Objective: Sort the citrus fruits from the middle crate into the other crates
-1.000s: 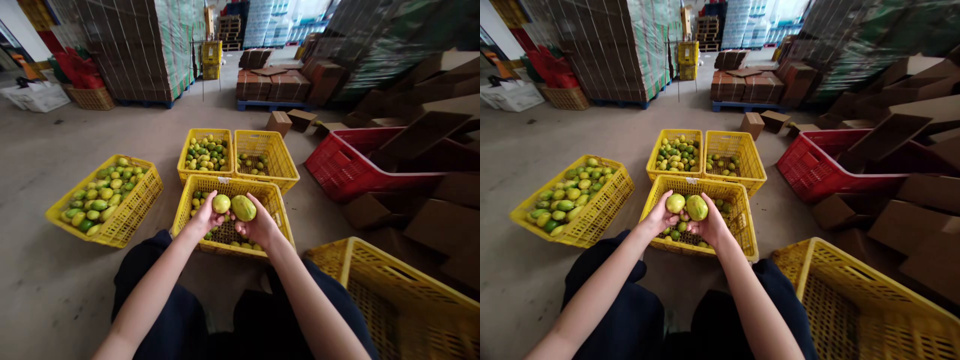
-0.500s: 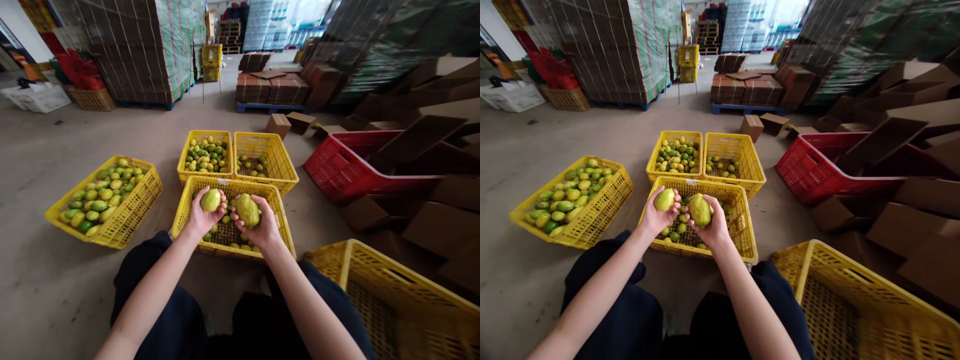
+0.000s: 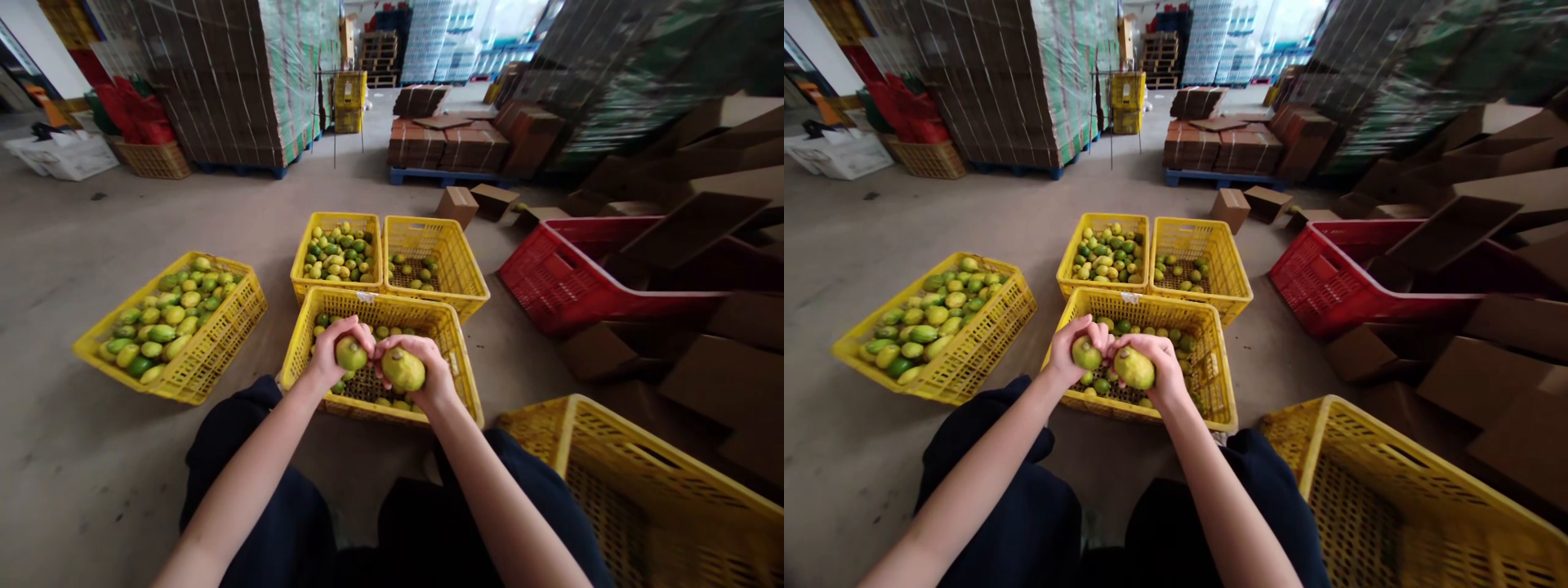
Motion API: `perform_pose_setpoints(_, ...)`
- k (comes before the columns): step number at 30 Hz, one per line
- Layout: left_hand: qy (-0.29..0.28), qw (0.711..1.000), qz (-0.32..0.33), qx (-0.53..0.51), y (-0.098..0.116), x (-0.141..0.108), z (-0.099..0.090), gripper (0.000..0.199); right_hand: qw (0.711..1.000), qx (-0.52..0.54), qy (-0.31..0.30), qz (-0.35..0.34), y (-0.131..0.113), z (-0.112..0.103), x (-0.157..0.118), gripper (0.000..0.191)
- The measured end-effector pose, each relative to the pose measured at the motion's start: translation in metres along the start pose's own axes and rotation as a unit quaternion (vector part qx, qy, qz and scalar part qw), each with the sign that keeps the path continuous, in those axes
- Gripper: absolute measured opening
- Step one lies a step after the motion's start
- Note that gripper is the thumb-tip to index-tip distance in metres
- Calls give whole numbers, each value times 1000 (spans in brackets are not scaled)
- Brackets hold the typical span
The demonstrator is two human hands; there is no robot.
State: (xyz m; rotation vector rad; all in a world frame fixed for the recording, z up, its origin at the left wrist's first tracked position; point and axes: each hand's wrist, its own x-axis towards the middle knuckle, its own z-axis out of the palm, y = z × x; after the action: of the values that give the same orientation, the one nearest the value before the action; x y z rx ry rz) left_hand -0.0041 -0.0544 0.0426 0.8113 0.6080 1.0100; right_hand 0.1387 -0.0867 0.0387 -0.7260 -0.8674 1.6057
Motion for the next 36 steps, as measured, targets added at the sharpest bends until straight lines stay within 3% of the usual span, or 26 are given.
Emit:
perform_pose_setpoints(6, -17, 999, -27, 41, 4, -4, -3, 53, 996, -81, -36, -32, -3, -2, -4, 21)
perform_pose_setpoints(18, -101, 994, 26, 31, 1, -2, -7, 50, 997, -50, -61, -10, -2, -2, -3, 22)
perform_pose_setpoints(32, -68, 997, -3, 40, -2, -1, -6, 48, 997, -33, -72, 2, 1, -5, -1, 22)
perform_pose_setpoints(36, -44, 998, -32, -44, -3, 2, -5, 45, 999, -3, -31, 26, 1, -2, 2, 24)
